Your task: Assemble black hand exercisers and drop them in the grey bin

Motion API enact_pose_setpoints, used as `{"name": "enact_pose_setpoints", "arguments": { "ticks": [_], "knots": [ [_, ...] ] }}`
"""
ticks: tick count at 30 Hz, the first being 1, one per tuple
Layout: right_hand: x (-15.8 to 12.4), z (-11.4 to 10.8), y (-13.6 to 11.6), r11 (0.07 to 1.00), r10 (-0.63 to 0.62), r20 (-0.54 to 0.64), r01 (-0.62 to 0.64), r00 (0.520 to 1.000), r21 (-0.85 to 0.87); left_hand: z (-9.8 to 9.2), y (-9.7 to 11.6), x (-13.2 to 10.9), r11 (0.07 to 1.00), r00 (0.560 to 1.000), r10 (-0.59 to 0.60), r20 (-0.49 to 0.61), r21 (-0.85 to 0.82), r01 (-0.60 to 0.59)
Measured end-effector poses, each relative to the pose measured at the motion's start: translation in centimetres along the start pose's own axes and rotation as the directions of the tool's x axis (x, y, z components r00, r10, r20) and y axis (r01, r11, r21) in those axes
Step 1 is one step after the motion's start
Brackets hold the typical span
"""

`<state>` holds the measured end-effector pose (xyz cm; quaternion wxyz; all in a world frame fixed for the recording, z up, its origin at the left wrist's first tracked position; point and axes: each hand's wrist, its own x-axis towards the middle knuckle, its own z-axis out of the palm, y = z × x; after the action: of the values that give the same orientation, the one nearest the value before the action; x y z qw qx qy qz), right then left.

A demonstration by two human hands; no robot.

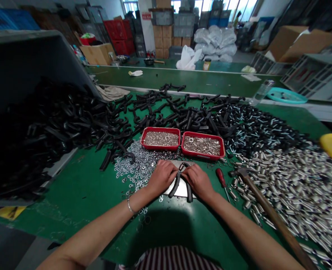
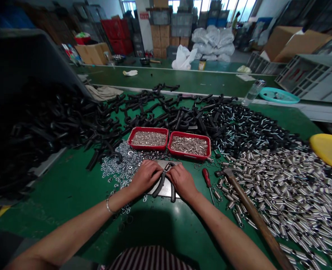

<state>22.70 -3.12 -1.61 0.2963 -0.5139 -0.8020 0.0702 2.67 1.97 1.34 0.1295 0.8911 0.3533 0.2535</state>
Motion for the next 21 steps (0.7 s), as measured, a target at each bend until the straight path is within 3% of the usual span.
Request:
{"name": "enact_pose_setpoints", "arguments": {
  "ticks": [6,10,13,15,18,21],
  "knots": [
    [0.3,-0.6,-0.1,0.996,-0.059,0.086,0.065,0.995,-0.068,1.0,0.6,0.2,0.986,0.994,0.095,0.045,0.136,-0.101],
    [0.5,-1.2,0.0,0.990,0.027,0.072,-0.036,0.997,0.136,1.3,0.7,0.3,0.946,0.980,0.175,0.094,0.260,-0.194],
    [0.2,-1.7,0.0,0.929,0.136,0.053,-0.146,0.989,0.340,1.4,0.9,0.6,0.910,0.959,0.229,0.165,0.314,-0.271],
    [-0.5,-2.4,0.0,0.905,0.200,0.032,-0.197,0.979,0.376,1.3,1.1,0.8,0.901,0.947,0.251,0.203,0.309,-0.305],
    [-2.6,-4.4,0.7,0.930,0.255,0.011,-0.249,0.967,0.271,1.1,1.2,0.8,0.928,0.946,0.239,0.220,0.235,-0.289],
    [-6.1,-7.7,2.8,0.959,0.283,-0.013,-0.283,0.959,-0.010,0.6,0.6,0.3,0.984,0.971,0.157,0.179,0.053,-0.168]
  ]
}}
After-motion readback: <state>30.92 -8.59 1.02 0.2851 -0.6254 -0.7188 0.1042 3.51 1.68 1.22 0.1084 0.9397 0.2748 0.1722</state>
